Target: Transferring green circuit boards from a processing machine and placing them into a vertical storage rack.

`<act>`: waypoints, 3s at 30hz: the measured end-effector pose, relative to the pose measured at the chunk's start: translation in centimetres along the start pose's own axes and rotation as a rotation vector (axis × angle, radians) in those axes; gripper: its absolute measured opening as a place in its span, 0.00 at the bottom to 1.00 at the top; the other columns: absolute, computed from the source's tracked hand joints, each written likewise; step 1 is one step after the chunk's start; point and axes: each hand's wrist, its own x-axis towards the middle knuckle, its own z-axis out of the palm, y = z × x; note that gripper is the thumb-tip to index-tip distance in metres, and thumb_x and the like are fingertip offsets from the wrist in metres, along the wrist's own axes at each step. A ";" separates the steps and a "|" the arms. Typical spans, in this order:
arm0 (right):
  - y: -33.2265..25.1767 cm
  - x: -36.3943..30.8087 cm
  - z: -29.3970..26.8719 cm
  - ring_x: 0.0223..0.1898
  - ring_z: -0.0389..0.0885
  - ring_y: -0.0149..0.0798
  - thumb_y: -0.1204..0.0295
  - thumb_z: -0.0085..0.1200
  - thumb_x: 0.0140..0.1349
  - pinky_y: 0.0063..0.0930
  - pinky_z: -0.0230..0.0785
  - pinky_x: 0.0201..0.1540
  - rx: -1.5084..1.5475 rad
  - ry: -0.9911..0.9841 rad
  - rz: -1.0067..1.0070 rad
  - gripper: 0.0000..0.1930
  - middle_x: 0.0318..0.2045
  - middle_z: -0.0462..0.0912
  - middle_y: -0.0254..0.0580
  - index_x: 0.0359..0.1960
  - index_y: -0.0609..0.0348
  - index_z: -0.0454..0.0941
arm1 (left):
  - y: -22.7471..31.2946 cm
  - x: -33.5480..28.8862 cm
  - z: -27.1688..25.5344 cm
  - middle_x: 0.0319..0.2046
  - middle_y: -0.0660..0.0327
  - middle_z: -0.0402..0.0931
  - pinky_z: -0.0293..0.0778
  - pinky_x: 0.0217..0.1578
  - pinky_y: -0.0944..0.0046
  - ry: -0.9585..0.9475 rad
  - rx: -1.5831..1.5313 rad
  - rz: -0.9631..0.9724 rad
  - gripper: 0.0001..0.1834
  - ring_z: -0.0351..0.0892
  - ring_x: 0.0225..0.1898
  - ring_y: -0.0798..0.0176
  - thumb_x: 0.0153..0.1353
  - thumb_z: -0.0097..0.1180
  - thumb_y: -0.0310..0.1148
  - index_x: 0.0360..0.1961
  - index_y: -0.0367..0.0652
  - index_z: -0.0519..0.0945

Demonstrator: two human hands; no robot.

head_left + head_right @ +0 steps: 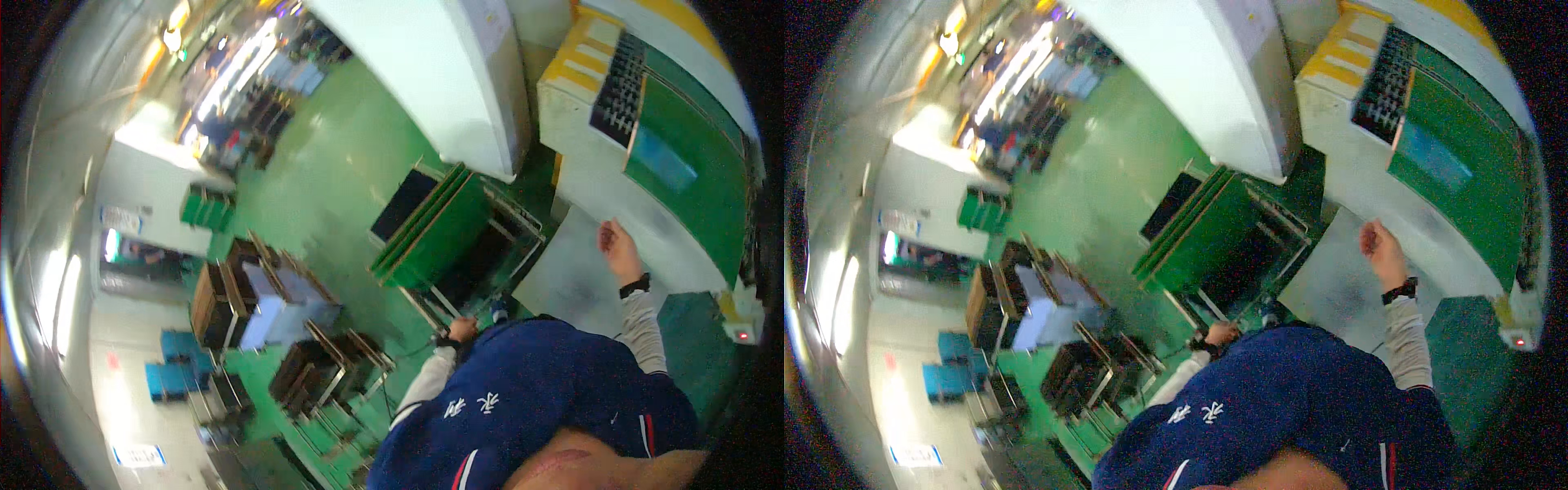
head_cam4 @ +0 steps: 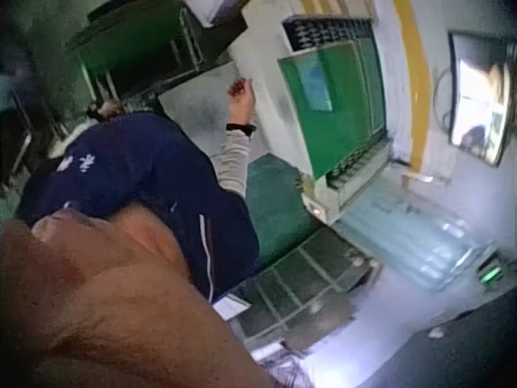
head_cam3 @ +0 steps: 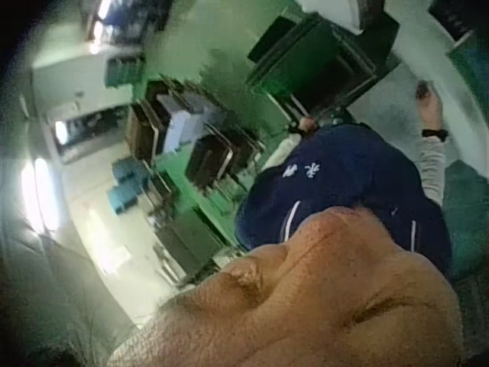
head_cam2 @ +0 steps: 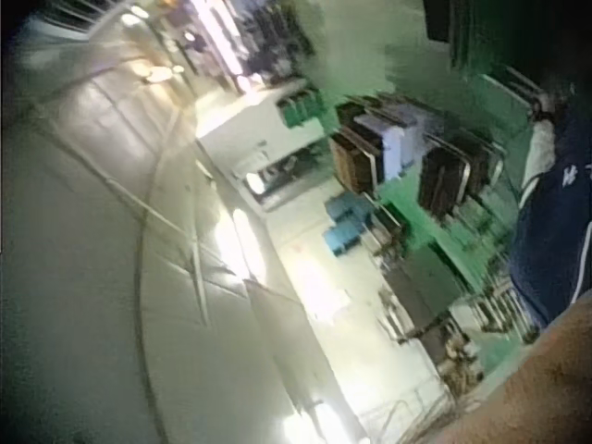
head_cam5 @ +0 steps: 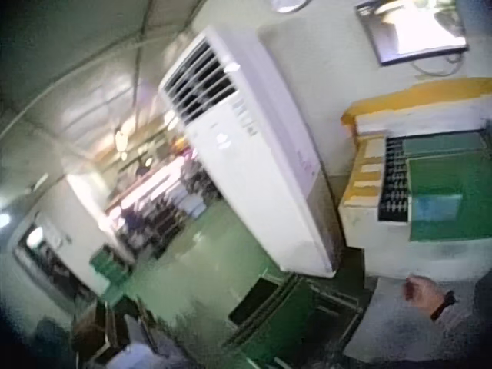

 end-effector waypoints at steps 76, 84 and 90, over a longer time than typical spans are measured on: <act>28.9 16.6 33.6 0.36 0.79 0.49 0.69 0.59 0.50 0.44 0.66 0.40 -2.010 -1.265 -0.654 0.10 0.30 0.80 0.43 0.33 0.55 0.73 | -14.8 8.6 -1.7 0.26 0.60 0.69 0.68 0.20 0.61 -0.332 -1.287 -0.369 0.12 0.67 0.23 0.60 0.62 0.50 0.44 0.35 0.46 0.72; 32.4 18.7 34.5 0.32 0.82 0.49 0.72 0.53 0.49 0.44 0.72 0.33 -2.443 -1.291 -0.454 0.08 0.27 0.82 0.46 0.32 0.54 0.77 | -13.7 8.4 -2.3 0.22 0.60 0.74 0.69 0.17 0.62 -0.226 -1.093 -0.368 0.18 0.72 0.21 0.62 0.64 0.48 0.49 0.31 0.44 0.75; 31.3 19.3 34.9 0.32 0.83 0.51 0.72 0.50 0.51 0.44 0.74 0.34 -2.367 -1.322 -0.453 0.09 0.28 0.82 0.49 0.34 0.57 0.77 | -8.6 4.1 -3.7 0.25 0.59 0.78 0.70 0.18 0.64 0.050 -0.735 -0.376 0.18 0.78 0.23 0.63 0.60 0.51 0.50 0.29 0.46 0.77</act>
